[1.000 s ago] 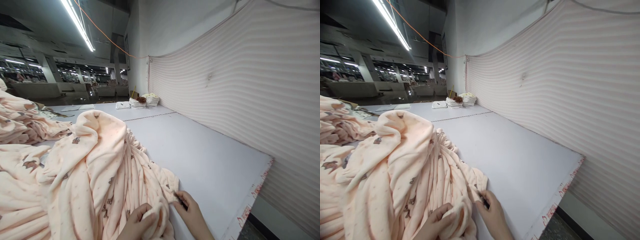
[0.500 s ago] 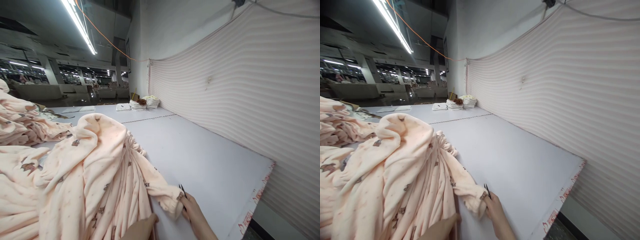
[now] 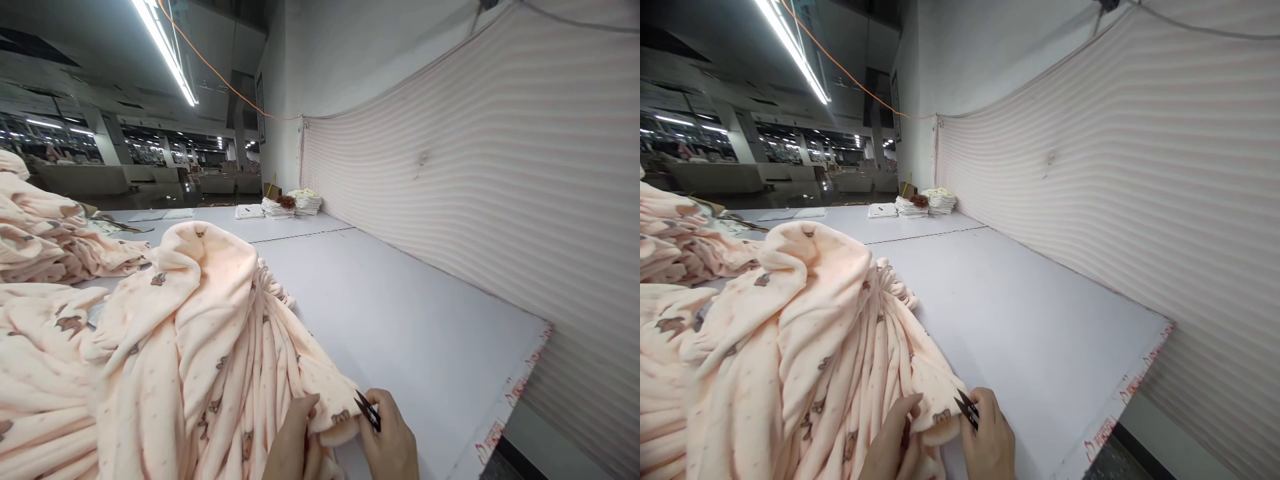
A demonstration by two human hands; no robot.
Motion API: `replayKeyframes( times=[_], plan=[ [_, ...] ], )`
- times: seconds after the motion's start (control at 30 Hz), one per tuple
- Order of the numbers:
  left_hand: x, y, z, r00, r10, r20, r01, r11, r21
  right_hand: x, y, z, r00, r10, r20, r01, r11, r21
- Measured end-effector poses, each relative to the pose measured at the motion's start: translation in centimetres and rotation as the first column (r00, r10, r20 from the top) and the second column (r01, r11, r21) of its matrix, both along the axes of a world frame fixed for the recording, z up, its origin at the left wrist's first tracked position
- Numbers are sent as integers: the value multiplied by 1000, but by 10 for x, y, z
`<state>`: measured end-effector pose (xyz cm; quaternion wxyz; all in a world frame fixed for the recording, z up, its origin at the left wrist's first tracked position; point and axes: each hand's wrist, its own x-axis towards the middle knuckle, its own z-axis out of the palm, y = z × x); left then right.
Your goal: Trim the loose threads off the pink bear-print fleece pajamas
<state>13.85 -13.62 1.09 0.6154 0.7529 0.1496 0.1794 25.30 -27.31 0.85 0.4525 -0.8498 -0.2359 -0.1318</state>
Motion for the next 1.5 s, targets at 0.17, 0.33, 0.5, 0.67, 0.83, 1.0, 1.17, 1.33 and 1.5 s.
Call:
replayKeyframes(
  times=[0.17,0.33,0.5,0.67,0.83,1.0,1.17,1.33,1.5],
  plan=[
    [7,15,6,984,-177,-12,166,946,-279,4,9,-1,971,34,235,-7,993,-114],
    [13,31,2,962,-267,-55,164,728,-666,1,14,24,950,270,-154,-298,934,-198],
    [8,34,6,959,-283,9,200,654,-730,-11,2,39,863,435,-256,-484,857,-175],
    [4,34,13,946,-322,31,232,608,-759,-17,3,39,902,373,-215,-421,868,-262],
    [1,34,15,943,-333,12,233,632,-739,-17,6,43,888,410,-207,-453,857,-247],
    [1,33,3,948,-319,21,211,576,-789,-17,2,39,889,401,-222,-442,878,-184],
    [-1,28,-5,935,-342,94,259,477,-840,-20,-5,39,873,423,-241,-471,861,-195],
    [-4,27,3,921,-377,97,310,560,-768,-23,-1,40,869,449,-208,-483,863,-151],
    [-14,33,16,931,-366,8,277,690,-669,-22,-1,34,852,475,-218,-489,872,-8]
  ],
)
